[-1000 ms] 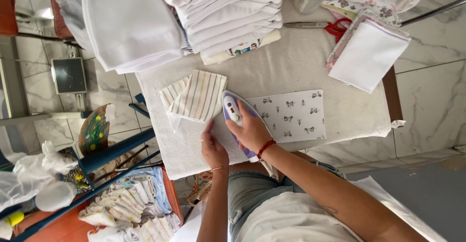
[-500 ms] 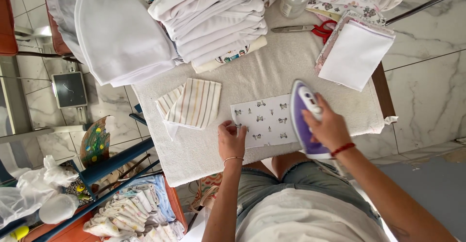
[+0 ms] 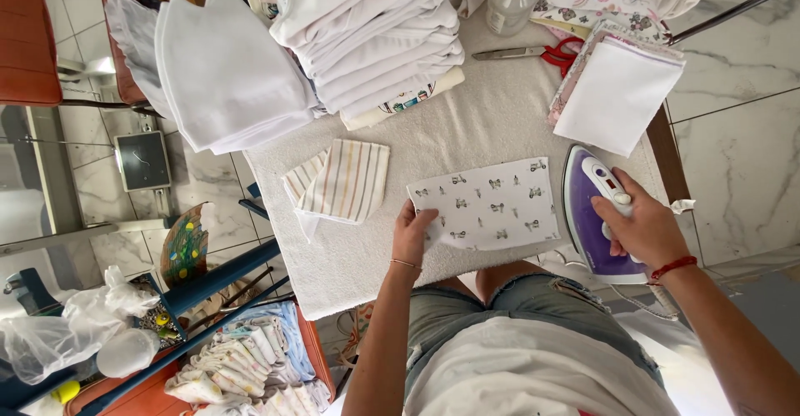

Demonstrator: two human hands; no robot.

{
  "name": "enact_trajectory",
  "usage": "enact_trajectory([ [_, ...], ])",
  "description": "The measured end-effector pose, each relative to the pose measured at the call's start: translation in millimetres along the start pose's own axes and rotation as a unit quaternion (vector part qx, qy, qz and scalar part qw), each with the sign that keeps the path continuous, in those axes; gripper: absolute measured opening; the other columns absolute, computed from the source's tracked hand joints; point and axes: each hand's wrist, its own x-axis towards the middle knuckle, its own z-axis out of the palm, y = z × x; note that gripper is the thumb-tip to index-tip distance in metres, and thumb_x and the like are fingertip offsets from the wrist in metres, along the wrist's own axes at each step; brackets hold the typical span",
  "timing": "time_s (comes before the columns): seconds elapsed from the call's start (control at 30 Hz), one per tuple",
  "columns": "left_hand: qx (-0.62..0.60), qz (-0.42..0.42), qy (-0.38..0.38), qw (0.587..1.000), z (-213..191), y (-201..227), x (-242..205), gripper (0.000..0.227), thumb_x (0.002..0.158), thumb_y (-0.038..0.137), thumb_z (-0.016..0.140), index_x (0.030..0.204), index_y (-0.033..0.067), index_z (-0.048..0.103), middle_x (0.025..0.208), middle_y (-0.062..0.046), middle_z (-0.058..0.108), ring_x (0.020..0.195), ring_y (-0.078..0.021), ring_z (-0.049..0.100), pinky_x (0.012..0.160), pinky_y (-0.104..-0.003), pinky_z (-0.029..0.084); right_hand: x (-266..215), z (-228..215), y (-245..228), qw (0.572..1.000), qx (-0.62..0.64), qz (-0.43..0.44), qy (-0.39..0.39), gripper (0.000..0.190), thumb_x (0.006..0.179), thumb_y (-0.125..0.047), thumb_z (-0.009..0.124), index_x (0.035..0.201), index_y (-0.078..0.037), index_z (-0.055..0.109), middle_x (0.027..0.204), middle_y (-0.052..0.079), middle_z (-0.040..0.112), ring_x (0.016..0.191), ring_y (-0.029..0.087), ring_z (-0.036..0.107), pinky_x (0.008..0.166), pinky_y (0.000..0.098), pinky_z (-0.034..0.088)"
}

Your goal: Ironing small pieces of patterned fabric on a work table in a sewing factory

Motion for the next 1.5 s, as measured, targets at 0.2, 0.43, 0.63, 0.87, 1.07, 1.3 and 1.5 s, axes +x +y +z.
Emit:
enact_trajectory([
  [0.2,-0.112,0.002,-0.082,0.990,19.9,37.2,-9.1,0.023,0.080,0.018,0.054,0.102,0.0124,0.048,0.093,-0.005,0.057,0.080,-0.0166,0.055,0.068,-0.030,0.048,-3.1,-1.4,-1.5,1.000,0.018,0.002,0.001,0.058,0.080,-0.032,0.049,0.136,-0.020,0.035,0.049,0.015,0.058,0.041,0.023,0.055,0.050,0.0307,0.045],
  [0.43,0.282,0.232,-0.200,0.909,45.1,77.5,-54.9,0.017,0.090,0.015,0.041,0.103,0.0076,0.048,0.067,0.001,0.045,0.056,-0.0082,0.036,0.051,-0.022,0.031,-7.8,-0.4,-2.9,1.000,-0.011,0.003,0.002,0.057,0.081,-0.035,0.047,0.135,-0.021,0.035,0.054,0.015,0.061,0.042,0.022,0.056,0.047,0.0306,0.048],
  [0.63,0.529,0.242,-0.201,0.788,81.0,-8.6,-34.9,0.043,0.088,0.012,0.031,0.131,0.0154,0.027,0.137,-0.001,0.031,0.125,-0.0215,0.031,0.087,-0.044,0.041,-5.9,0.4,-3.6,1.000,-0.012,0.002,0.007,0.055,0.080,-0.031,0.050,0.133,-0.023,0.039,0.053,0.017,0.060,0.041,0.024,0.055,0.048,0.0317,0.048],
  [0.87,0.609,0.177,-0.259,0.729,71.8,-14.5,12.8,0.038,0.089,0.022,0.031,0.127,0.0192,0.036,0.117,0.001,0.050,0.078,-0.0282,0.060,0.062,-0.040,0.048,-4.4,2.7,-4.4,1.000,-0.002,-0.008,0.009,0.056,0.078,-0.030,0.051,0.133,-0.020,0.040,0.058,0.014,0.061,0.040,0.024,0.055,0.049,0.0325,0.049],
  [1.07,0.580,0.125,-0.146,0.791,39.3,33.5,83.9,0.034,0.084,0.024,0.046,0.117,0.0188,0.048,0.109,-0.001,0.057,0.092,-0.0219,0.057,0.075,-0.036,0.045,-4.5,3.1,-11.1,1.000,0.018,-0.005,0.012,0.056,0.077,-0.030,0.051,0.131,-0.021,0.042,0.047,0.014,0.055,0.039,0.022,0.053,0.050,0.0309,0.047],
  [1.3,0.496,0.145,-0.186,0.835,57.8,68.4,47.1,0.022,0.082,0.016,0.045,0.100,0.0124,0.057,0.076,-0.003,0.058,0.066,-0.0161,0.049,0.060,-0.029,0.037,-3.3,4.6,-11.4,1.000,0.017,-0.003,0.012,0.055,0.078,-0.030,0.052,0.132,-0.023,0.042,0.047,0.015,0.055,0.039,0.022,0.052,0.052,0.0313,0.046],
  [1.5,0.380,0.279,-0.268,0.840,123.0,124.1,-11.2,0.028,0.082,0.021,0.048,0.109,0.0170,0.055,0.091,0.001,0.064,0.079,-0.0119,0.057,0.070,-0.026,0.040,-3.5,3.5,-13.3,1.000,0.017,-0.005,0.014,0.056,0.076,-0.031,0.053,0.130,-0.022,0.043,0.051,0.016,0.059,0.039,0.023,0.054,0.049,0.0314,0.049],
])
